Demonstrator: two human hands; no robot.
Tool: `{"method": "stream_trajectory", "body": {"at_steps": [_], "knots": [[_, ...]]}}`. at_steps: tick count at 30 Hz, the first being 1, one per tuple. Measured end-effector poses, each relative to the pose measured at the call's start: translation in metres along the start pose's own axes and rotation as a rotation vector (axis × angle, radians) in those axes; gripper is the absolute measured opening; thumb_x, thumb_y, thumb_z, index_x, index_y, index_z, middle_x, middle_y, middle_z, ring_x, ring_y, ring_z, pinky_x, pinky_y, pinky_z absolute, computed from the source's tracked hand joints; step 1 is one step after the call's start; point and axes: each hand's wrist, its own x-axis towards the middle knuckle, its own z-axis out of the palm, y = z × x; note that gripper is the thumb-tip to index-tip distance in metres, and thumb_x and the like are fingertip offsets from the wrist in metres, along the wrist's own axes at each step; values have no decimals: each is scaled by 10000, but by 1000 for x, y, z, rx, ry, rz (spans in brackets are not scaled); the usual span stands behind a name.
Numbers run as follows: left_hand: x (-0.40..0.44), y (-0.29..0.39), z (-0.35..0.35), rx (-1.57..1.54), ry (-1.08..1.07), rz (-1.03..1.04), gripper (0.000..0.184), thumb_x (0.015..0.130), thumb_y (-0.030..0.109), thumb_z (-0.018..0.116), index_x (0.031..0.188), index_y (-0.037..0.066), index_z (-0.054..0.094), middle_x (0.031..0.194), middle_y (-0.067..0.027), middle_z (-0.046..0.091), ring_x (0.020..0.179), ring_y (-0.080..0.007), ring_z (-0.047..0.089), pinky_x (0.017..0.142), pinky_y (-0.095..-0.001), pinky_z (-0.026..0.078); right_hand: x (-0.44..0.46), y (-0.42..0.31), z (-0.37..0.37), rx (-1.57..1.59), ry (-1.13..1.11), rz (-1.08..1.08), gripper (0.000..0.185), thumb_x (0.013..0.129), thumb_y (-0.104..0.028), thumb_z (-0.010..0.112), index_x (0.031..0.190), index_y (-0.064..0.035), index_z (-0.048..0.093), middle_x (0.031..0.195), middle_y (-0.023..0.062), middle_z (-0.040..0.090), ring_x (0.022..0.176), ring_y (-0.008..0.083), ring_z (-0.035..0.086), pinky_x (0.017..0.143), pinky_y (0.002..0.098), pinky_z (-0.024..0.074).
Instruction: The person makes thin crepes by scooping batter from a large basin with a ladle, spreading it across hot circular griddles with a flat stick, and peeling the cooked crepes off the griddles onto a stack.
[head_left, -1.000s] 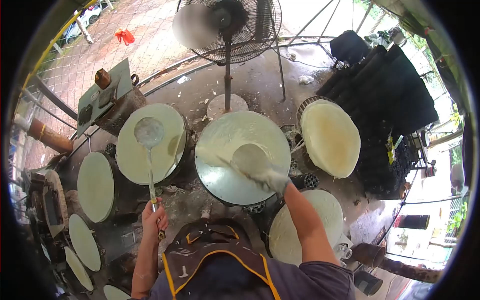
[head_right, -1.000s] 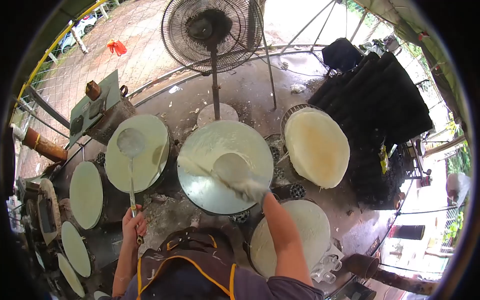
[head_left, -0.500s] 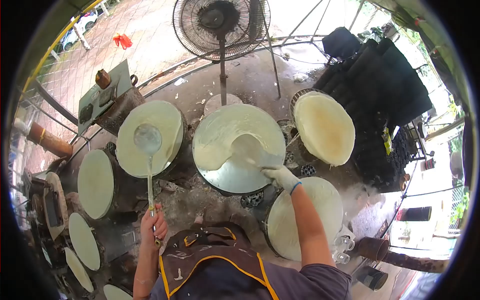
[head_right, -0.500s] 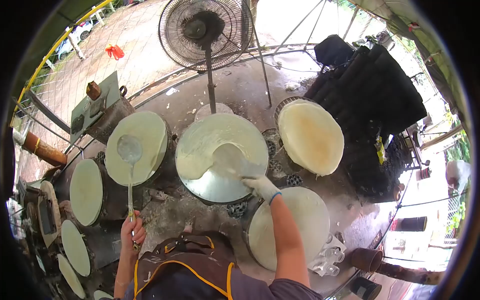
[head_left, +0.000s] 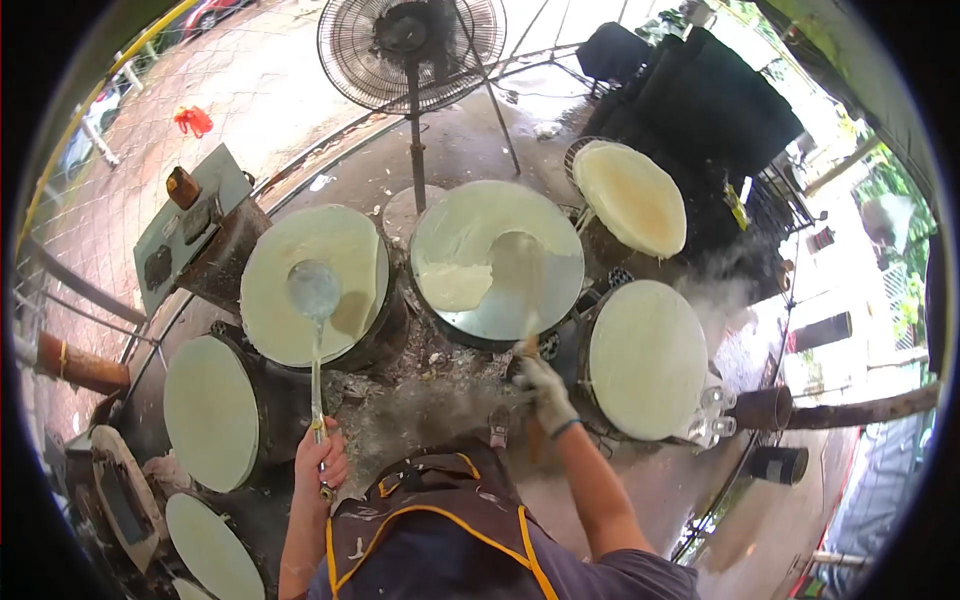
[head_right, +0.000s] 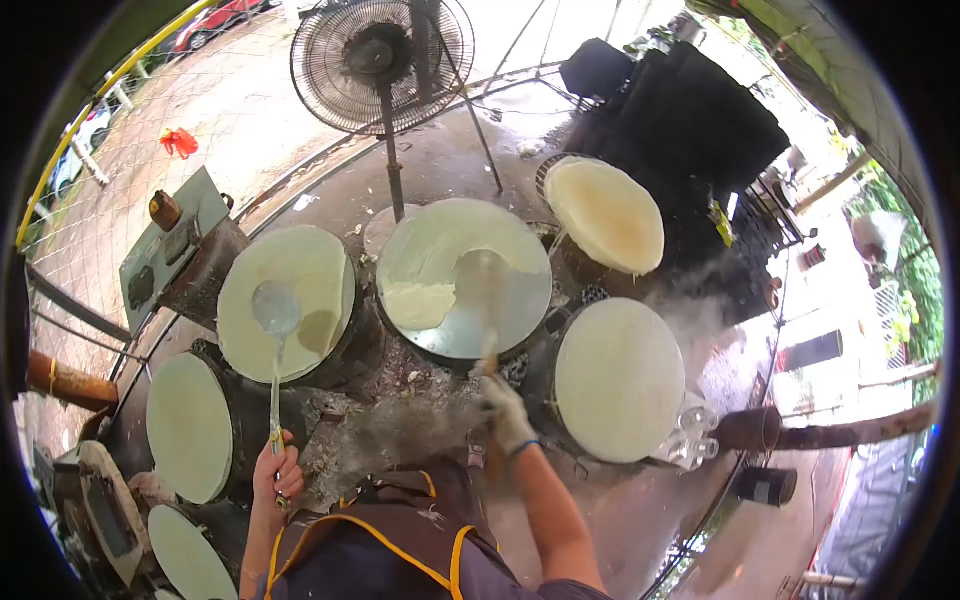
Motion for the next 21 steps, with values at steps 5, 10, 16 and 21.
{"method": "stream_trajectory", "body": {"at_steps": [5,10,16,21], "knots": [[-30,46,-60,-23,-20,-51,273,933,58,458,1203,41,418,638,-24,395,375,-60,323,324,-211,294,55,70,128,-51,-248,14,312,939,-281,546,1162,-62,556,692,-23,509,480,68,420,433,247,354],[-61,68,-90,-75,-74,-21,285,941,93,463,1214,57,390,635,-25,381,373,-63,327,322,-214,296,37,127,154,-51,217,-304,306,954,-267,504,1167,-54,558,680,-27,493,518,75,443,448,244,349],[-68,73,-106,-129,-76,-71,291,917,89,508,1190,55,412,629,-39,396,367,-76,335,320,-223,296,46,128,188,-379,214,-327,333,969,-278,471,1189,-38,539,757,44,567,611,114,517,534,289,418],[-68,65,-98,-149,-171,-106,290,929,79,463,1211,46,407,623,-40,395,363,-78,335,324,-226,304,24,99,166,59,487,-165,272,969,-247,475,1129,-40,551,730,10,547,587,101,479,516,265,383]]}}
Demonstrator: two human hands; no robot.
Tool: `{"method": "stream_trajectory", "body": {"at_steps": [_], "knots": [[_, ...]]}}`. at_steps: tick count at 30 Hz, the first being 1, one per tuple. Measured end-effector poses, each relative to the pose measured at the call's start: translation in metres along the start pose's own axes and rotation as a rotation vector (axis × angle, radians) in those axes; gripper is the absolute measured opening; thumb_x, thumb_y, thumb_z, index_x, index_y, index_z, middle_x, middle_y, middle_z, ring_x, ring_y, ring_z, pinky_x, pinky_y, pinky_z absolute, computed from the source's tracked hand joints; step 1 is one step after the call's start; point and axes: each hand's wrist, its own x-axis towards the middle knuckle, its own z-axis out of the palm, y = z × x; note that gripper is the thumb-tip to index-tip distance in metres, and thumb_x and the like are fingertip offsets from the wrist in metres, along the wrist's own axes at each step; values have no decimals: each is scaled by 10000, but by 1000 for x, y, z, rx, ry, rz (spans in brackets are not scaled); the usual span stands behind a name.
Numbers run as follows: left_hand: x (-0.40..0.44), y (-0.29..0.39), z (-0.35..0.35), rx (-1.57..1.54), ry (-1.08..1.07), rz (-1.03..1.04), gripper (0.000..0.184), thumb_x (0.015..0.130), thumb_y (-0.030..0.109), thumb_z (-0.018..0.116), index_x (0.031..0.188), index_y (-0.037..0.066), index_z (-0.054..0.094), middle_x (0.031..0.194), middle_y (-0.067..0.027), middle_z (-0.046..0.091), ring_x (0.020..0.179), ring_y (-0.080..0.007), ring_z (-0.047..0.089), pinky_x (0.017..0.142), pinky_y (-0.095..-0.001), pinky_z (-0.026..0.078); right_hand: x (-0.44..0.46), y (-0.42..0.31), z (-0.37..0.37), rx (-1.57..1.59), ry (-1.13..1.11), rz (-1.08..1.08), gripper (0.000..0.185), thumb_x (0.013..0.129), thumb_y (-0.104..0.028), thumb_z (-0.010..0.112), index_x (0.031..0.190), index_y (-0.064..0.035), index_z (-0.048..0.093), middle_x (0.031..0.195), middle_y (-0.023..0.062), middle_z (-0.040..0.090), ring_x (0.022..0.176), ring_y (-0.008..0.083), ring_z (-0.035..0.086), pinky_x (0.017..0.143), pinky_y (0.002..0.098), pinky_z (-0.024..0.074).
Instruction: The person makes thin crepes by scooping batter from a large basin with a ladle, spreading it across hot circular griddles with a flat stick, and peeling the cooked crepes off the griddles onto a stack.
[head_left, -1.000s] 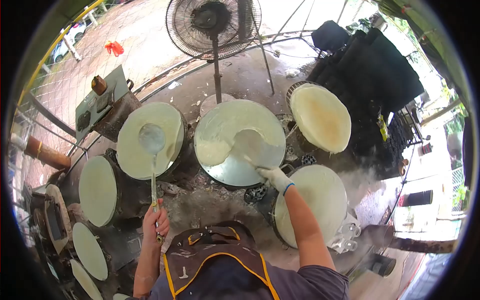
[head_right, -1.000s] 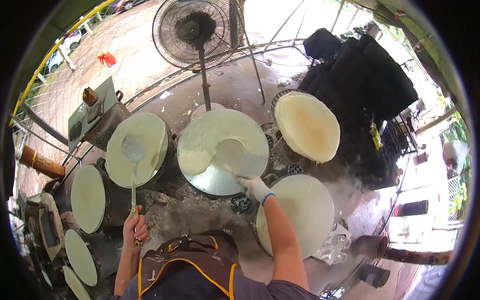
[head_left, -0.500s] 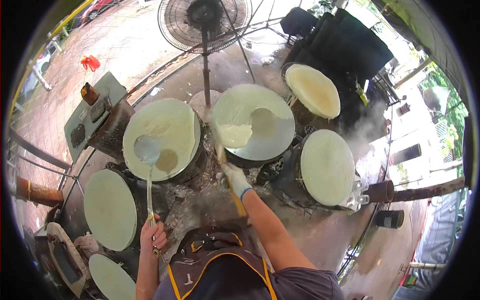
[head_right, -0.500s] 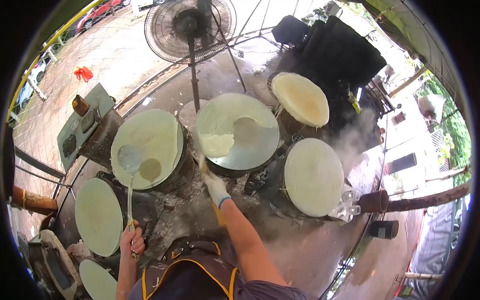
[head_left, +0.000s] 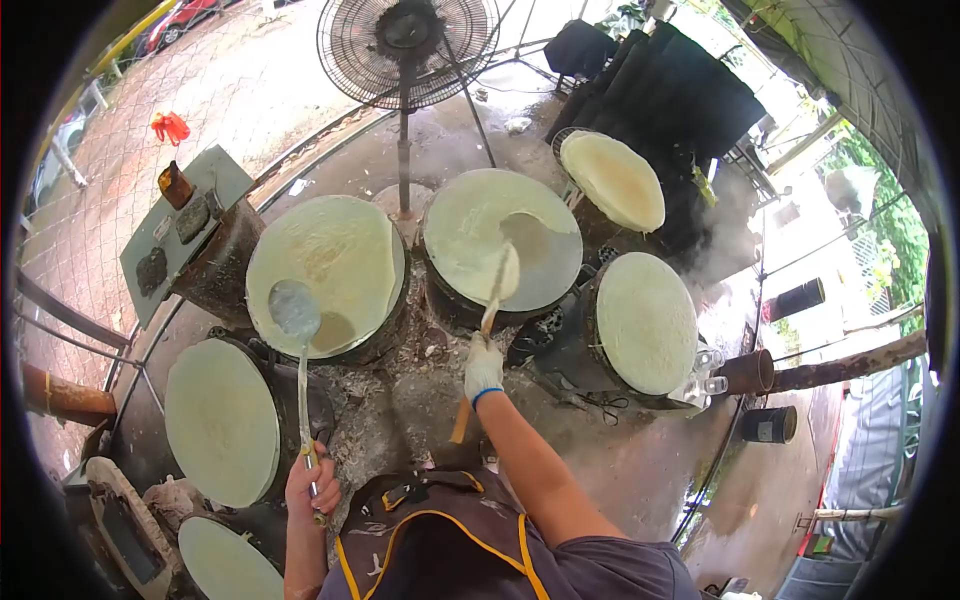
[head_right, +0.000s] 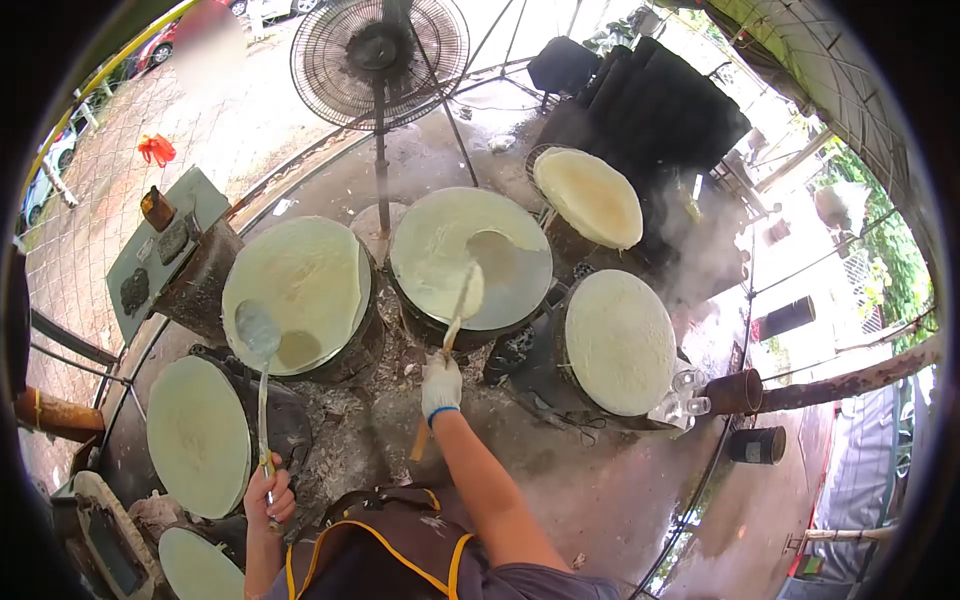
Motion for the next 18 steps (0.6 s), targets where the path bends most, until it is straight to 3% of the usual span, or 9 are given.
{"method": "stream_trajectory", "body": {"at_steps": [3,4,7,8,11,12,15,16,18], "knots": [[5,-12,4,-8,-20,-27,322,939,81,433,1256,45,390,627,-42,393,366,-80,340,333,-230,315,-10,4,-1,2,8,-65,271,966,-267,480,1102,-43,551,694,8,524,579,99,478,511,269,383],[7,-18,8,-12,-17,-39,334,941,82,429,1270,45,386,628,-44,394,367,-81,343,337,-232,318,2,22,-7,-9,-138,-101,311,959,-310,485,1099,-42,559,663,7,514,566,102,476,511,274,384],[14,-36,25,-13,-17,-63,364,940,73,433,1298,48,375,630,-48,393,373,-79,349,346,-230,323,26,28,-64,-439,-196,-225,310,960,-323,477,1062,-44,567,634,-3,498,527,106,460,488,277,372],[18,-42,31,7,-11,-58,358,931,69,455,1282,49,385,621,-44,392,367,-77,342,339,-227,314,3,-15,-72,-381,-148,-57,299,958,-319,486,1030,-46,581,642,0,516,531,111,478,493,283,380],[25,-67,48,57,4,-46,345,915,63,496,1247,52,406,609,-37,389,359,-72,333,328,-220,300,26,-26,-85,-113,-107,-94,295,951,-320,497,1010,-48,597,661,6,535,542,114,493,498,292,394],[30,-76,53,64,-3,-41,340,917,63,495,1244,53,406,615,-37,390,364,-71,337,330,-220,302,25,-32,-94,-157,-234,-57,317,935,-332,524,1052,-47,600,742,46,594,618,126,566,555,289,441],[49,-108,83,50,-6,-30,328,922,75,494,1238,59,408,633,-38,393,375,-70,343,337,-218,312,29,-23,-139,-576,-440,-111,373,928,-336,513,1163,-57,592,728,46,614,597,112,551,556,281,434],[54,-120,93,38,0,-29,324,924,80,494,1236,62,409,639,-38,394,378,-70,344,340,-218,315,38,-27,-160,-788,-360,-328,374,935,-321,473,1146,-34,588,770,94,638,662,186,604,613,324,460],[65,-142,111,63,-17,-25,322,928,89,495,1238,68,411,655,-39,398,387,-71,345,346,-219,319,88,-26,-189,-721,-296,-336,385,936,-336,459,1136,-34,588,790,125,643,700,250,614,647,357,466]]}}
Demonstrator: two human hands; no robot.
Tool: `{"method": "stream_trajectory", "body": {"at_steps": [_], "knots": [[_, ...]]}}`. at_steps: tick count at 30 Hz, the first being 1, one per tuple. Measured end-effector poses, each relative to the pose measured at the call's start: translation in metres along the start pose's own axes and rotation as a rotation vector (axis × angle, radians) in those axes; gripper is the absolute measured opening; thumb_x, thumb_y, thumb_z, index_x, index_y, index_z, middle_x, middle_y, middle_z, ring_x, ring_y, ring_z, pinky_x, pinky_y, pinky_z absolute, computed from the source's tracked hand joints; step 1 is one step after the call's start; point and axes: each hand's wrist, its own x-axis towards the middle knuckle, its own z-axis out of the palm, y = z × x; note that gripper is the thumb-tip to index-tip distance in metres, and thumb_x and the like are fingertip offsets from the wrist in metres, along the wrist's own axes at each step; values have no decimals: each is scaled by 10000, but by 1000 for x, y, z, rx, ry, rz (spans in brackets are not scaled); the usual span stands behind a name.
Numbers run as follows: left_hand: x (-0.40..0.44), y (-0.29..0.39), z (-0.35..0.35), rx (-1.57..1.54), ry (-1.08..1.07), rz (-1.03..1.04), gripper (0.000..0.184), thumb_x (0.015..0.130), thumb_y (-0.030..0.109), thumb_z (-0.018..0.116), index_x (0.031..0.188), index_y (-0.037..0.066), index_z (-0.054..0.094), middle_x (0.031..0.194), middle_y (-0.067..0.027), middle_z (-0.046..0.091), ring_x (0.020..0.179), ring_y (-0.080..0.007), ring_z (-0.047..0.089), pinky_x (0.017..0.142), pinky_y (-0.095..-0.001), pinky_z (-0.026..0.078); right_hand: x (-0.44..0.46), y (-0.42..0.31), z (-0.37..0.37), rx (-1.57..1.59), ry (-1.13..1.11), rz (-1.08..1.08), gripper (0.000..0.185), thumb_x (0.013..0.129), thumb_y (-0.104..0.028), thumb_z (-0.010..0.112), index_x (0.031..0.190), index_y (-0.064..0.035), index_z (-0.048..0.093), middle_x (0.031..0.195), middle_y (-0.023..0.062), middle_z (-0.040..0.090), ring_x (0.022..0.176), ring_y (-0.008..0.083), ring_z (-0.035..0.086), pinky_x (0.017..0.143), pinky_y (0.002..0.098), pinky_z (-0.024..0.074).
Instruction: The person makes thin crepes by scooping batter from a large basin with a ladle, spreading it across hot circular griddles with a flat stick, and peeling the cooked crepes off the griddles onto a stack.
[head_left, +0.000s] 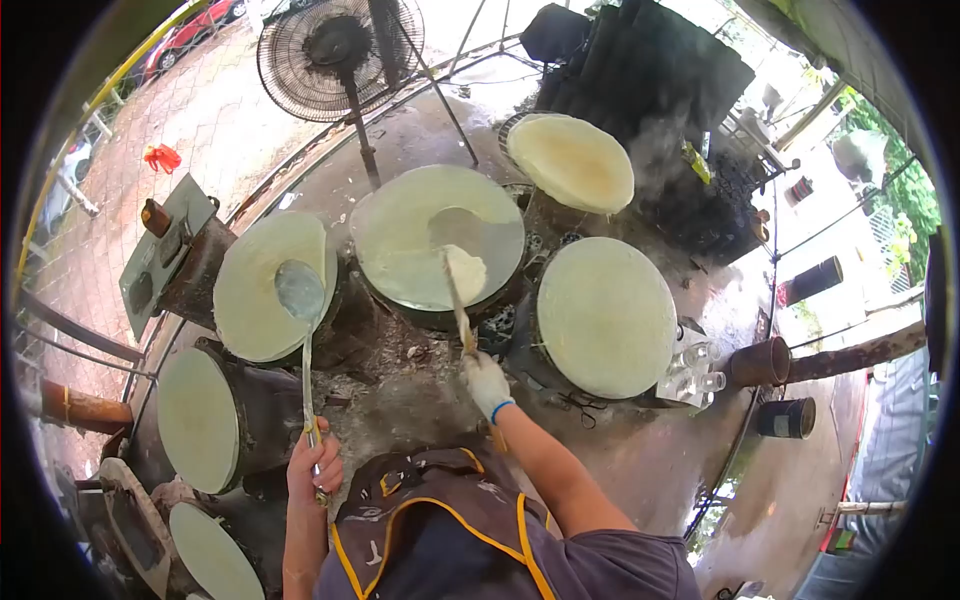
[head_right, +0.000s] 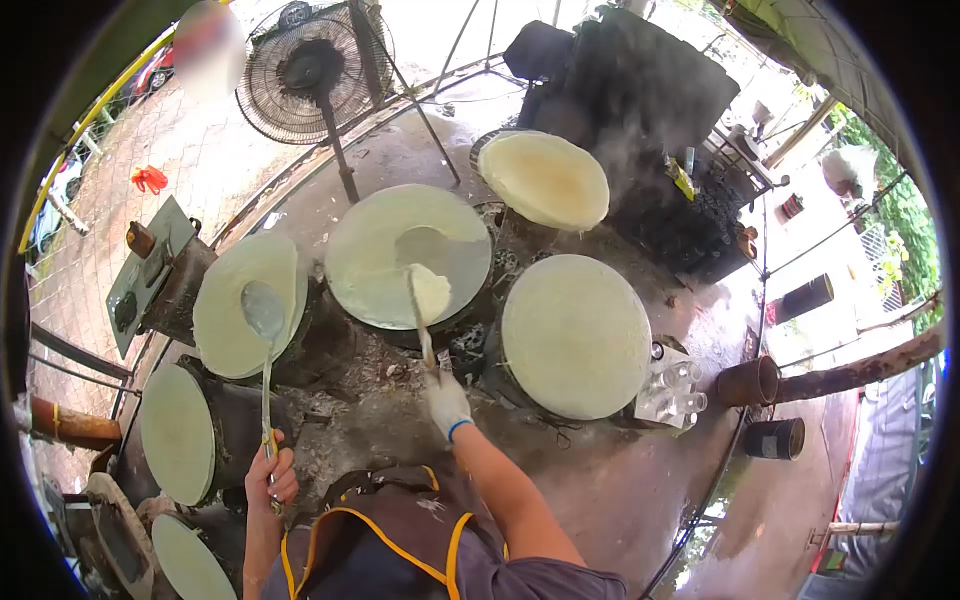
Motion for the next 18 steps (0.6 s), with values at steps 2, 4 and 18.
{"method": "stream_trajectory", "body": {"at_steps": [2,4,18], "knots": [[12,-19,18,14,-3,9,324,928,94,501,1238,73,414,668,-40,401,398,-74,348,351,-222,322,10,-24,-43,42,27,-11,398,936,-357,450,1122,-33,587,813,169,642,752,324,619,687,400,468],[23,-37,35,14,8,22,329,924,96,511,1238,76,416,678,-41,402,411,-79,352,357,-225,324,31,-29,-66,-35,-50,-47,408,929,-369,450,1117,-30,577,907,218,633,865,370,603,765,438,459],[66,-67,59,94,92,42,354,867,89,599,1188,71,448,863,-64,451,539,-109,414,429,-239,342,46,0,-109,-244,-352,-334,406,931,-370,434,1094,-24,567,1066,278,591,1057,431,535,884,471,427]]}}
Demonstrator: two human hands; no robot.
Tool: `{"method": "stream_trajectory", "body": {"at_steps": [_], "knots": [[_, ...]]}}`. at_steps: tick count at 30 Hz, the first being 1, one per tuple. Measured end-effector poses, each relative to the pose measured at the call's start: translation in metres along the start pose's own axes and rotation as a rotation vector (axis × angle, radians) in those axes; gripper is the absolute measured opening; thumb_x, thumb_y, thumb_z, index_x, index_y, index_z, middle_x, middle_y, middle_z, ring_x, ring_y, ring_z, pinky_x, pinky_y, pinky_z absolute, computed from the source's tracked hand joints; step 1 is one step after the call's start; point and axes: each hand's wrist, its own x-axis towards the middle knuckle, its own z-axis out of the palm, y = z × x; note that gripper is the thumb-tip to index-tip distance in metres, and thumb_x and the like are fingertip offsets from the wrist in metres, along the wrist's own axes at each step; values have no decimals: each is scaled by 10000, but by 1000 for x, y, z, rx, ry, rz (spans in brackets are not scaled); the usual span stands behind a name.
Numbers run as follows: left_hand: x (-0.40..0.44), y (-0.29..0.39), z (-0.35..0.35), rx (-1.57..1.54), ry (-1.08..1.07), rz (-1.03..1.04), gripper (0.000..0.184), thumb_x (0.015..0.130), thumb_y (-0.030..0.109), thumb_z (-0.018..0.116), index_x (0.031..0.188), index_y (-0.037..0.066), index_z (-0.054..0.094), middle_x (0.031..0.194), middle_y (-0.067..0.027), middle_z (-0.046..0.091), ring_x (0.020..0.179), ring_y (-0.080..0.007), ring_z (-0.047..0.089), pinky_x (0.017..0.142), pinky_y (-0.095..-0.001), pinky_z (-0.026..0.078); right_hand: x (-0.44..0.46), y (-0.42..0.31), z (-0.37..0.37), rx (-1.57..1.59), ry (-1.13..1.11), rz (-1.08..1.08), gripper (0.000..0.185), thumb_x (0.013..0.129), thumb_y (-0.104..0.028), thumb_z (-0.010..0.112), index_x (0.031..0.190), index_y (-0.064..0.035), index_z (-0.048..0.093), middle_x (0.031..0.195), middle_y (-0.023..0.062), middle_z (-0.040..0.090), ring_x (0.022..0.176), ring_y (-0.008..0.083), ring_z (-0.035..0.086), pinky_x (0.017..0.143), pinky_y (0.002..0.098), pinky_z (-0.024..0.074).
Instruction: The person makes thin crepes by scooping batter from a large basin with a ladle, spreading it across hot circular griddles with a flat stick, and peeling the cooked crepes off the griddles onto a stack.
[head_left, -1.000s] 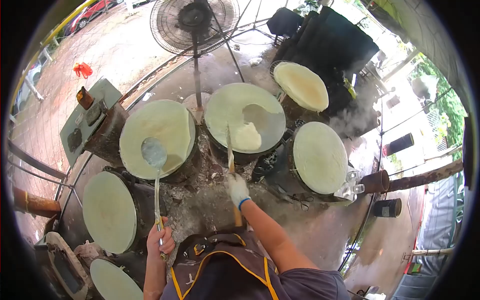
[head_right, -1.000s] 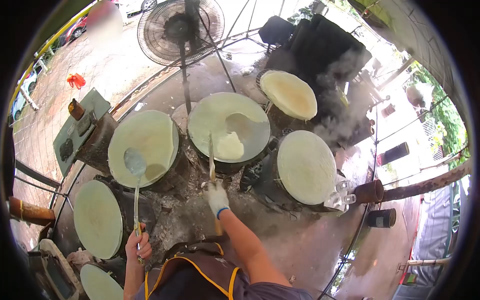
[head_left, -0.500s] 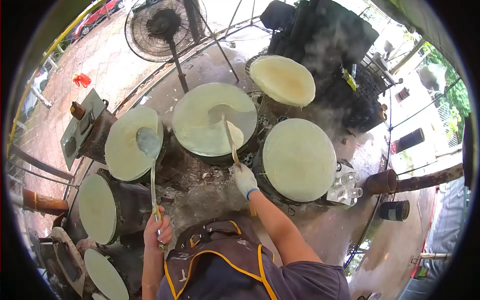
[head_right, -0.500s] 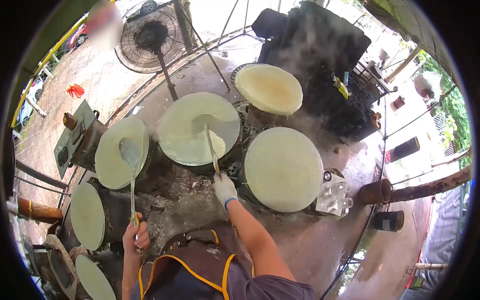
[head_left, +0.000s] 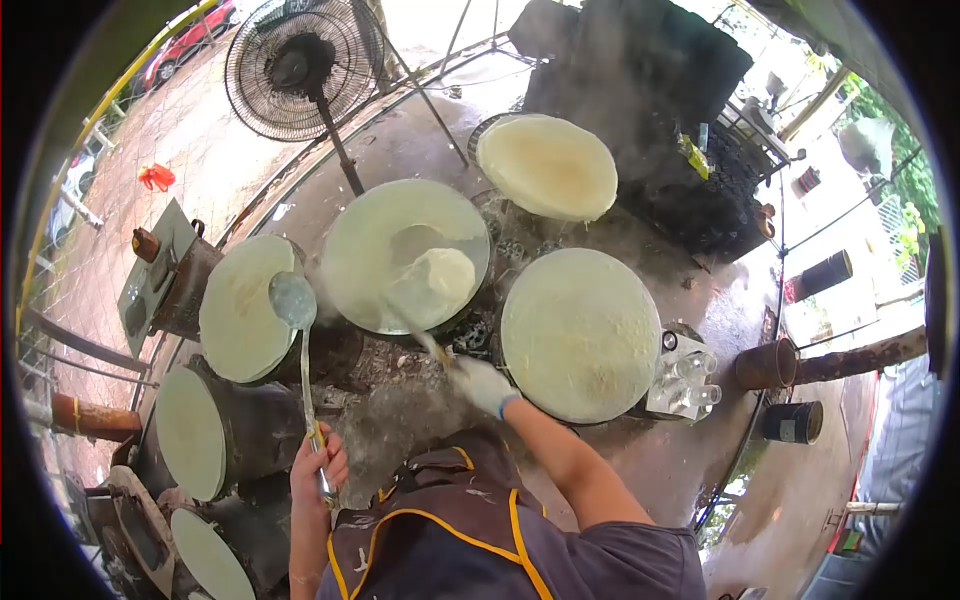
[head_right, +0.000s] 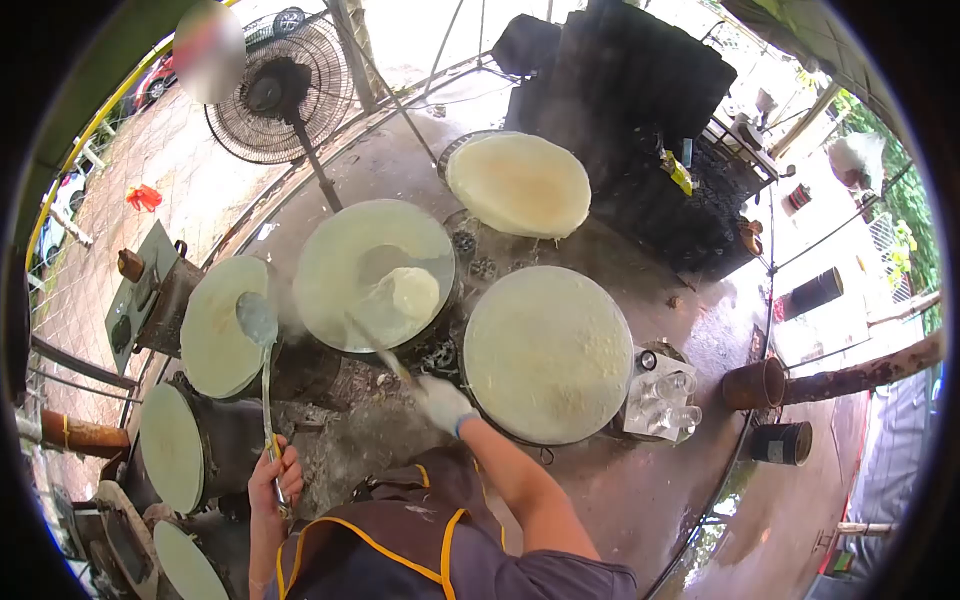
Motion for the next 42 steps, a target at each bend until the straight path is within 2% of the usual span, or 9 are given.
{"method": "stream_trajectory", "body": {"at_steps": [7,12,18,22,26,29,34,37,42], "knots": [[15,34,-19,-12,8,-15,328,839,26,580,1145,35,461,943,-75,491,534,-103,417,419,-226,347,63,-10,-12,12,517,389,474,946,-385,404,1314,-92,460,1124,269,590,1016,447,568,891,471,440],[21,59,-38,44,30,-39,319,832,-4,561,1134,20,461,946,-90,519,507,-105,417,393,-222,353,99,-56,-35,44,457,345,497,947,-398,415,1341,-98,457,1170,259,576,1054,406,578,907,438,442],[28,75,-63,110,82,-101,274,871,6,516,1141,16,468,881,-110,527,470,-99,403,371,-218,339,71,-16,53,807,826,212,439,943,-239,509,1366,-126,474,950,52,645,694,122,566,594,262,466],[32,77,-64,80,124,-171,256,880,8,507,1132,36,471,801,-108,530,437,-97,389,347,-221,317,87,-48,33,860,597,306,405,946,-171,496,1343,-90,499,850,9,605,618,59,489,515,203,389],[37,69,-59,47,104,-206,224,904,32,480,1128,32,484,745,-93,507,417,-88,372,334,-223,302,87,-1,17,405,722,73,406,944,-193,494,1321,-45,509,1115,89,640,887,123,598,719,242,481],[41,60,-54,1,95,-222,205,917,52,465,1118,25,492,727,-87,497,416,-85,367,334,-221,302,69,-11,30,276,662,284,419,934,-200,509,1315,-27,506,1193,114,619,1014,154,583,822,267,474],[48,38,-41,-36,123,-237,193,923,61,450,1105,18,497,719,-83,492,419,-86,367,335,-219,307,102,-13,-27,312,318,105,444,927,-211,521,1329,-24,491,1013,88,654,726,123,575,672,262,473],[48,27,-32,-42,156,-247,176,927,69,450,1089,21,501,713,-74,486,422,-87,369,337,-219,312,105,-6,-32,653,578,328,405,890,-235,528,1259,-73,567,871,145,676,691,196,612,731,329,479],[51,13,-38,-46,255,-279,145,932,69,448,1060,32,505,686,-55,466,426,-85,366,342,-224,298,116,-3,-36,340,244,77,362,885,-262,544,1195,-90,617,879,172,680,783,236,630,748,350,471]]}}
